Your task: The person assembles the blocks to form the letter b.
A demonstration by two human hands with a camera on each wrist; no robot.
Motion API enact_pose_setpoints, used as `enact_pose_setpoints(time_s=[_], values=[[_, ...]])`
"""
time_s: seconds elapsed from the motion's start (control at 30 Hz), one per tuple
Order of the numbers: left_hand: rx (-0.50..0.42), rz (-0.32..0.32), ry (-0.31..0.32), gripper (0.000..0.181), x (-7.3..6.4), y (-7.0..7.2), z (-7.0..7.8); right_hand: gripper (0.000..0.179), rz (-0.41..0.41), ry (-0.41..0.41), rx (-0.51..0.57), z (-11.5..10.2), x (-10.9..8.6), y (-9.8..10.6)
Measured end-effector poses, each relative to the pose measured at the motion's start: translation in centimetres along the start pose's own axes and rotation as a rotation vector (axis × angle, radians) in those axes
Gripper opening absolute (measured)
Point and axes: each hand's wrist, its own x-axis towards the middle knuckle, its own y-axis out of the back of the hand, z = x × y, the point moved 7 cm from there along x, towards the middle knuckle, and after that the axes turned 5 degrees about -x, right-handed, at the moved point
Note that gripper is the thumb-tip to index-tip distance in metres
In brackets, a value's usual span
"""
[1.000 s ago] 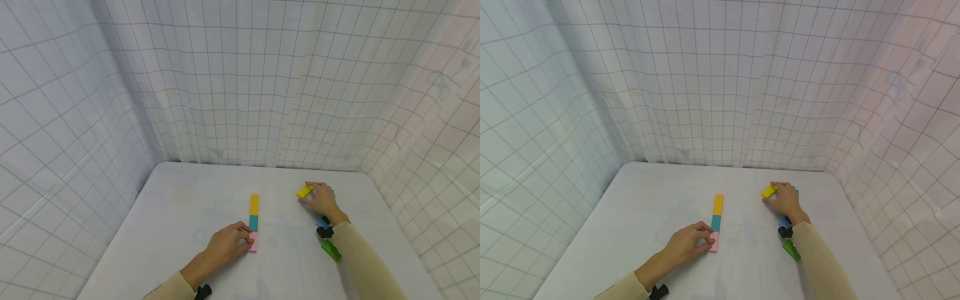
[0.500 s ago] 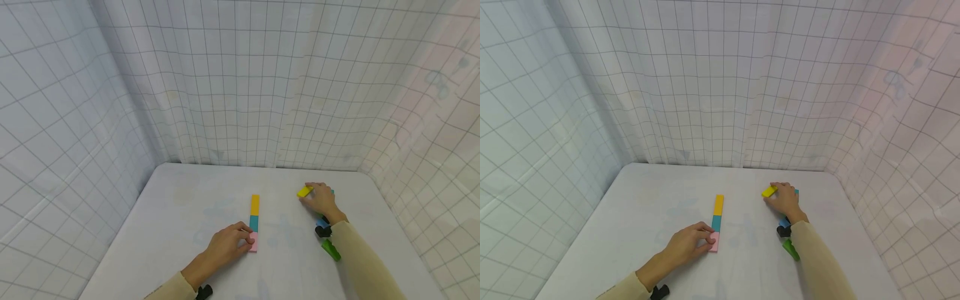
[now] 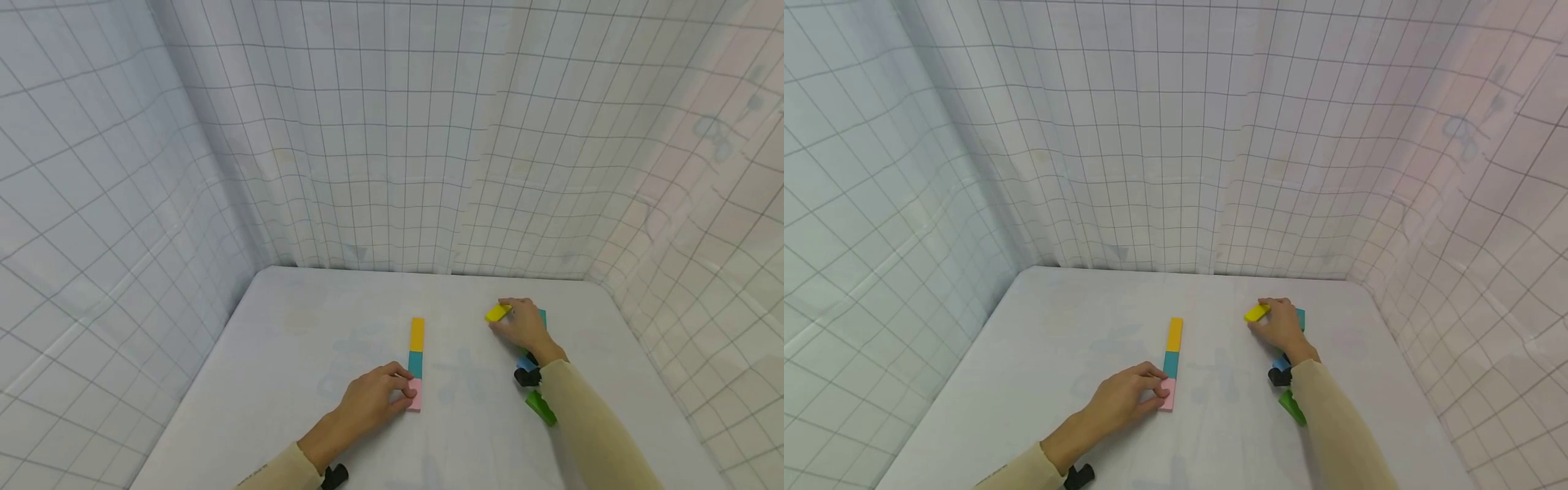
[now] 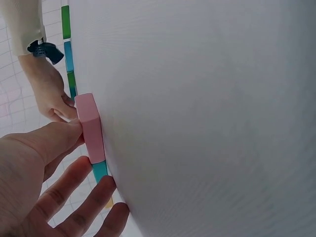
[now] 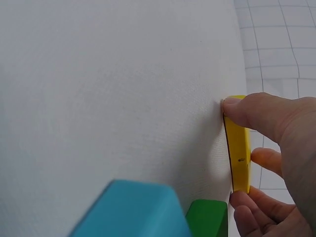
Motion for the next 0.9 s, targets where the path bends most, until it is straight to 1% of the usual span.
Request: enact_pose_setpoints(time_s=[0.23, 0.43, 0.9], values=[[0.003, -0.004, 0.008, 0.008, -0.07, -0.03, 0.07, 0.066, 0.016, -0.001, 0.034, -0.04, -0.1, 0.25], [0.0, -0.005, 0.009, 0.008, -0.06, -0.07, 0.09, 0.067, -0.004, -0.013, 0.029, -0.05, -0.05, 0.12], [-0.005, -0.007, 0.003, 0.008, -0.06, -0.06, -0.09, 0.066, 0.028, -0.018, 0.029, -0.43, 0.2, -0.15]])
